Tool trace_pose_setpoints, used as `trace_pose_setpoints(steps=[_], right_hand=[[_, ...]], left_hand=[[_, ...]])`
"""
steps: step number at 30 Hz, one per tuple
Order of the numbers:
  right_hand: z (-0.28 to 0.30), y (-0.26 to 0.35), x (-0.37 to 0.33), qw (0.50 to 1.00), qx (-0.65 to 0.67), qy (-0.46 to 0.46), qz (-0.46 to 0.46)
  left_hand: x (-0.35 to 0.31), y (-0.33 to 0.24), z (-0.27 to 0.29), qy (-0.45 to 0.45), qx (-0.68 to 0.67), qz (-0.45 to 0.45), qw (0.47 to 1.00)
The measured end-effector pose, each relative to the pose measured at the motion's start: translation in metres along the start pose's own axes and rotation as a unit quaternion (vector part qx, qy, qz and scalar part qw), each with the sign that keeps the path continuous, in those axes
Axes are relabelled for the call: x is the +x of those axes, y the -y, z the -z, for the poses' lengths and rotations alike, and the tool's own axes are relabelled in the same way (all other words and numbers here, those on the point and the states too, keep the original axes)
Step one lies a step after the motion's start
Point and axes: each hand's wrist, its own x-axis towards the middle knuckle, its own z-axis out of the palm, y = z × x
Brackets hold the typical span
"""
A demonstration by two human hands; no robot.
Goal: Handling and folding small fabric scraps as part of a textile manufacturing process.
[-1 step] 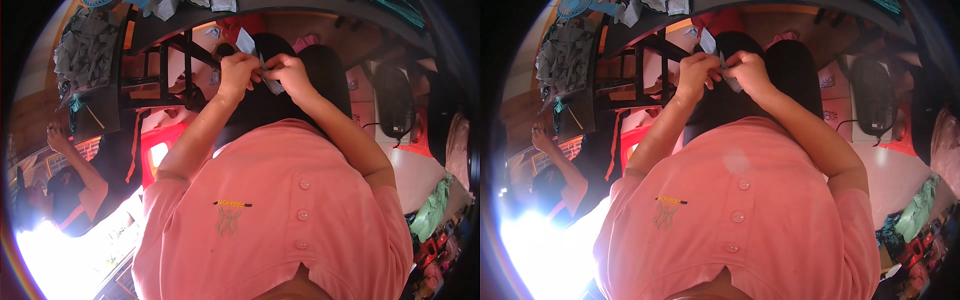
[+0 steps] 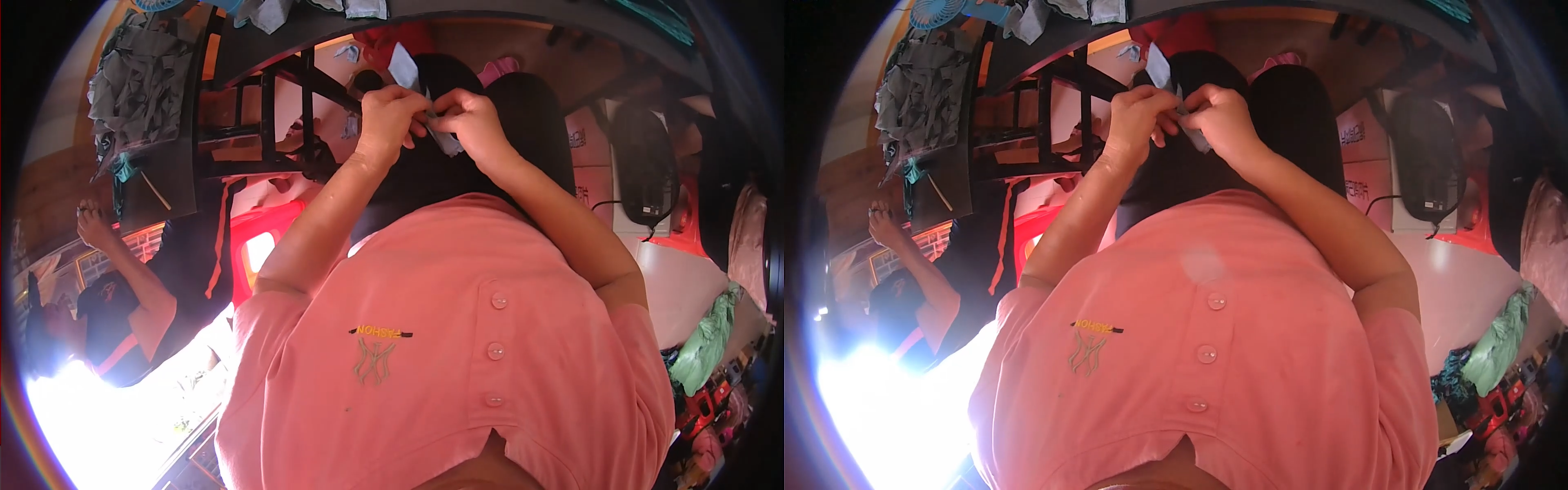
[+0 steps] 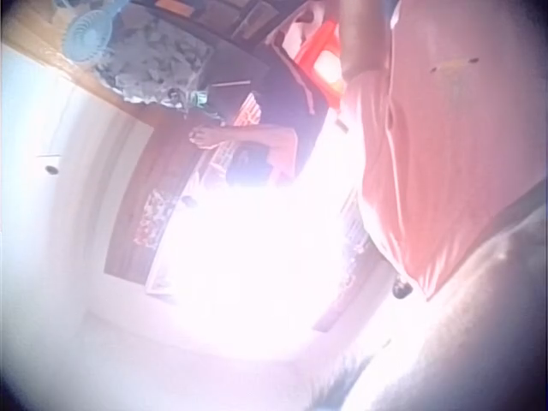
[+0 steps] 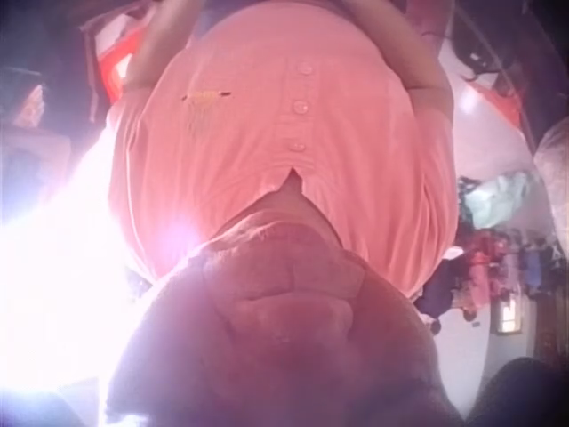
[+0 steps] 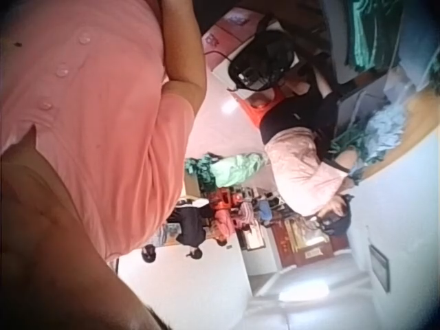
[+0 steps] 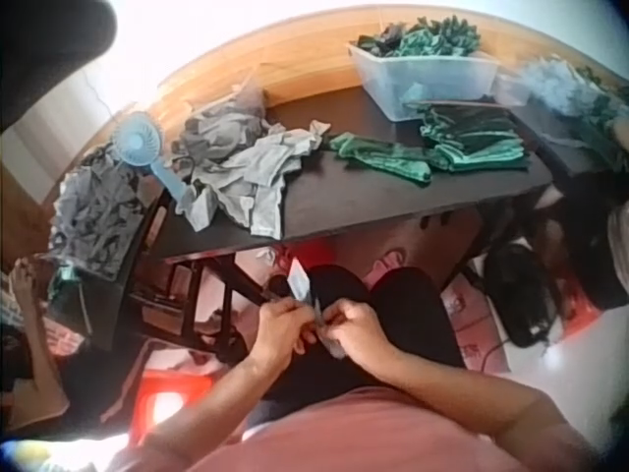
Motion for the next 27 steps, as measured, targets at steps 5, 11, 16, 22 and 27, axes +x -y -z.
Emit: trace_pose_setpoints(steps=[5, 11, 16, 22, 27], right_hand=[[-0.002, 0.006, -0.017, 0.991, 0.133, 0.018, -0.02], [0.013, 0.032, -0.034, 0.982, 0.13, 0.025, -0.131], [0.023, 0.031, -0.033, 0.988, 0.1, 0.029, -0.113], [0.037, 0.023, -0.038, 0.984, 0.123, 0.063, -0.113], [0.045, 0.024, -0.051, 0.98, 0.168, 0.057, -0.091]], left_hand=[[-0.006, -0.004, 0.001, 0.009, 0.023, 0.032, 0.999], [-0.021, -0.002, -0.005, 0.045, -0.002, 0.018, 0.999], [-0.028, 0.008, -0.016, 0.049, 0.076, -0.054, 0.994], [-0.034, 0.007, -0.021, 0.092, 0.036, -0.032, 0.995], [-0.038, 0.012, -0.025, 0.081, -0.111, 0.034, 0.99]])
